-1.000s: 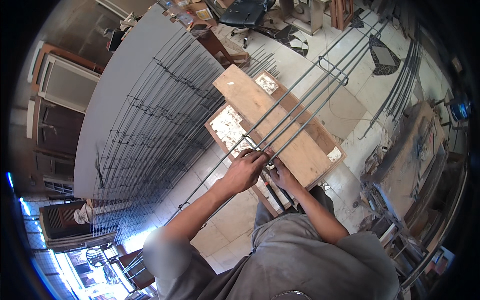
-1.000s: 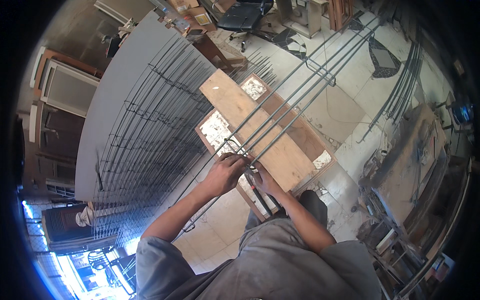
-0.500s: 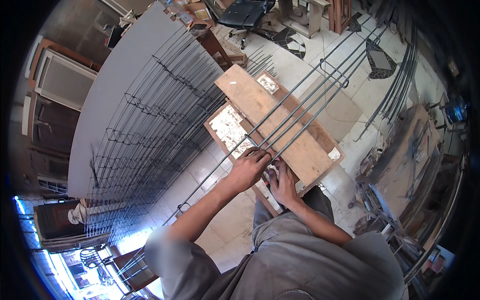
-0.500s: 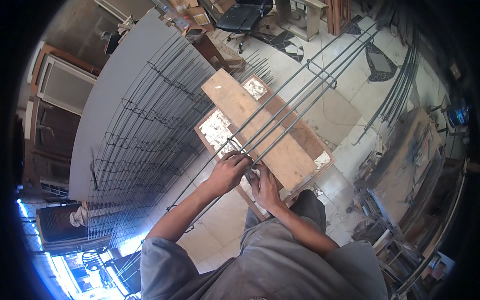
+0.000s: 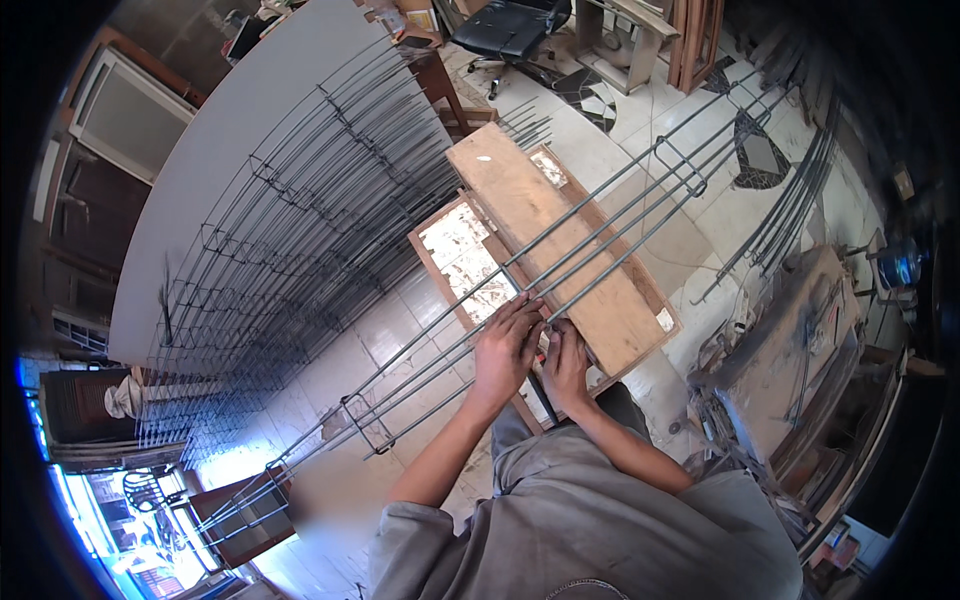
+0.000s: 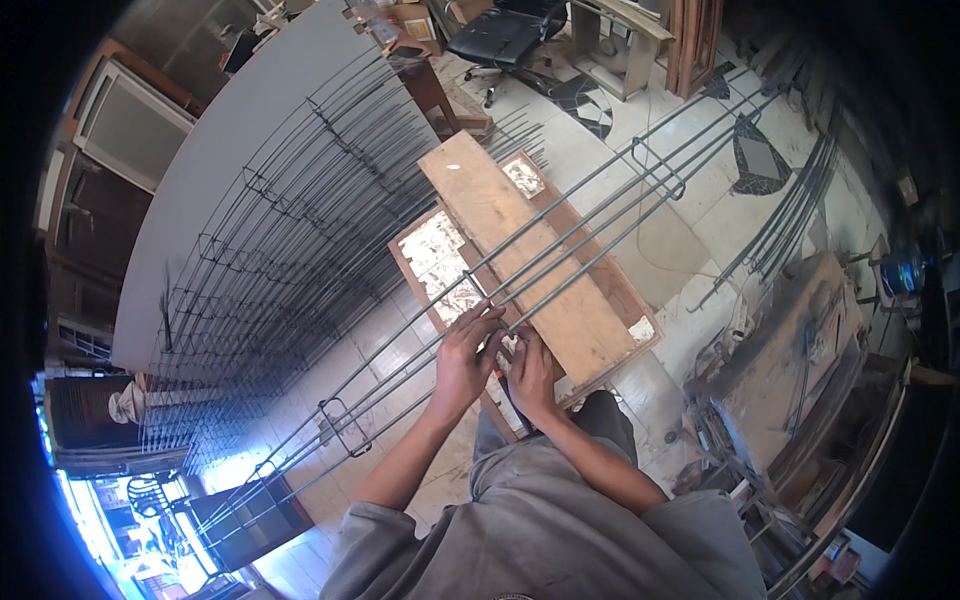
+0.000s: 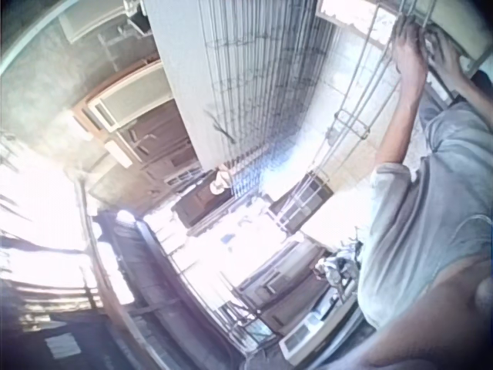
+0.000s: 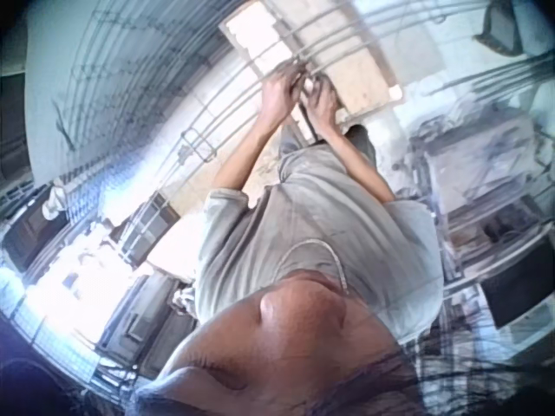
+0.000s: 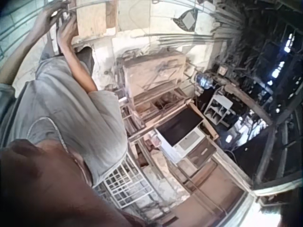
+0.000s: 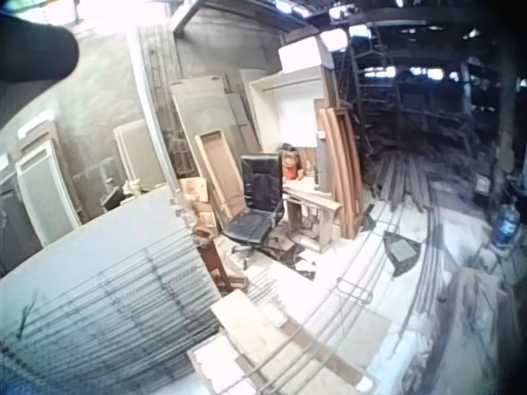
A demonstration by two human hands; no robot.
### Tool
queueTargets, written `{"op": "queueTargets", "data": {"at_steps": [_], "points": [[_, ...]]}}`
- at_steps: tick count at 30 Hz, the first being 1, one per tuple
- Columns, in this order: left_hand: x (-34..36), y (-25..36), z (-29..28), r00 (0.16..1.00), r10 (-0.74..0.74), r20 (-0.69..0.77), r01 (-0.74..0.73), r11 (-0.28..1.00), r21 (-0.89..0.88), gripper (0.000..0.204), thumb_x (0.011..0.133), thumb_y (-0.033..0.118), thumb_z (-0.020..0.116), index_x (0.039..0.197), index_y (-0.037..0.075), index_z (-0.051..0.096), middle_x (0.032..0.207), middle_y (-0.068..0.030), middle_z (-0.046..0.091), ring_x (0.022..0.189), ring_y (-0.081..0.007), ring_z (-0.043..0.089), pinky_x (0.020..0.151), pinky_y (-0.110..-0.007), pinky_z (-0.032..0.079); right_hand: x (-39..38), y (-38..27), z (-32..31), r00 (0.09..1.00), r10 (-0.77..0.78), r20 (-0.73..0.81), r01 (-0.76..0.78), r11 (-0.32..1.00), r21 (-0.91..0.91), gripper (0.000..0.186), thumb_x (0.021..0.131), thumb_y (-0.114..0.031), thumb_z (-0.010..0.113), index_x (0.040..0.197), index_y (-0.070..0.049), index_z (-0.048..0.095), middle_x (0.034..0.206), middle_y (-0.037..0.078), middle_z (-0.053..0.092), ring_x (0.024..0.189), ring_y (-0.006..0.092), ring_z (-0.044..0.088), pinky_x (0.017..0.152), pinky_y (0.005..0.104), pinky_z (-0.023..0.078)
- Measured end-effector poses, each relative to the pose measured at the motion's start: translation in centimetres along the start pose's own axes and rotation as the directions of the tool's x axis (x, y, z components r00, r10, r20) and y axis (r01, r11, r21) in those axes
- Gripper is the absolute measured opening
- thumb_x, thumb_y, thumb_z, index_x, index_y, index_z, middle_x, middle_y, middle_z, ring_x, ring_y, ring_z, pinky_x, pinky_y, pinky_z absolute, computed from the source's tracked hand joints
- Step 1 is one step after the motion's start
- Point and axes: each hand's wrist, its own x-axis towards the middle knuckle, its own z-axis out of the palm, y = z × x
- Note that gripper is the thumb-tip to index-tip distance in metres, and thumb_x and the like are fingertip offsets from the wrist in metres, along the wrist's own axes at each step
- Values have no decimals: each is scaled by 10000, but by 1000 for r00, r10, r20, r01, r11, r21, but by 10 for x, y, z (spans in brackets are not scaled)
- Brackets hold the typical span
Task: The person constructs a wire structure by threading and twisting metal wire around metal rods, then trims the excess wire using a pair of pliers.
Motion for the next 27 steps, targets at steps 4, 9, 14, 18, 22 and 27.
{"op": "queueTargets", "data": {"at_steps": [4, 9, 14, 18, 22, 27], "points": [[-7, 4, 6, 996, -78, -53, 77, 997, -26, 165, 851, 73, 693, 1008, 25, 689, 1152, -108, 696, 1205, -301, 601, 1000, -410, 489, 3, 1, -1, 997, 42, 61, -41, 999, -19, 196, 1011, -107, 454, 1112, 44, 527, 1041, 257, 597, 951, 441, 580, 826, 495, 452], [-8, 2, 7, 997, -58, -57, 55, 997, -58, 195, 818, 67, 723, 1003, 39, 670, 1188, -99, 686, 1213, -321, 594, 981, -426, 498, 1, 3, 5, 999, 43, -9, -42, 998, 51, 179, 1024, -116, 462, 1091, 33, 535, 968, 191, 627, 865, 336, 622, 758, 416, 481], [-9, 0, 4, 999, -27, -39, 26, 1000, -13, 267, 803, 114, 749, 1053, 58, 673, 1196, -77, 680, 1214, -301, 595, 968, -402, 511, 4, -14, 3, 843, 506, 184, -482, 557, 677, 210, 1041, -203, 505, 1108, -17, 572, 938, 5, 603, 772, 69, 528, 644, 228, 435], [-10, 1, 5, 999, -17, -44, 19, 999, 38, 286, 802, 120, 750, 1075, 68, 681, 1178, -66, 682, 1215, -277, 596, 950, -391, 521, 7, -11, 3, 761, 595, 259, -532, 342, 775, 211, 1030, -237, 540, 1124, -54, 587, 900, -30, 573, 692, 42, 447, 582, 206, 376], [-12, -4, 8, 999, 8, -50, -4, 998, 65, 288, 806, 139, 750, 1076, 70, 678, 1177, -58, 681, 1218, -267, 594, 935, -384, 527, 6, -7, 0, 745, 601, 290, -559, 325, 763, 215, 1030, -249, 541, 1124, -63, 593, 862, -38, 547, 688, 34, 436, 597, 202, 372], [-11, 3, 12, 998, -18, -67, 26, 992, 123, 294, 812, 165, 748, 1079, 77, 664, 1194, -54, 678, 1219, -268, 595, 932, -376, 526, 14, -9, -4, 746, 562, 356, -563, 247, 789, 176, 1020, -244, 558, 1071, -78, 589, 821, -43, 515, 691, 37, 413, 620, 214, 358]]}}
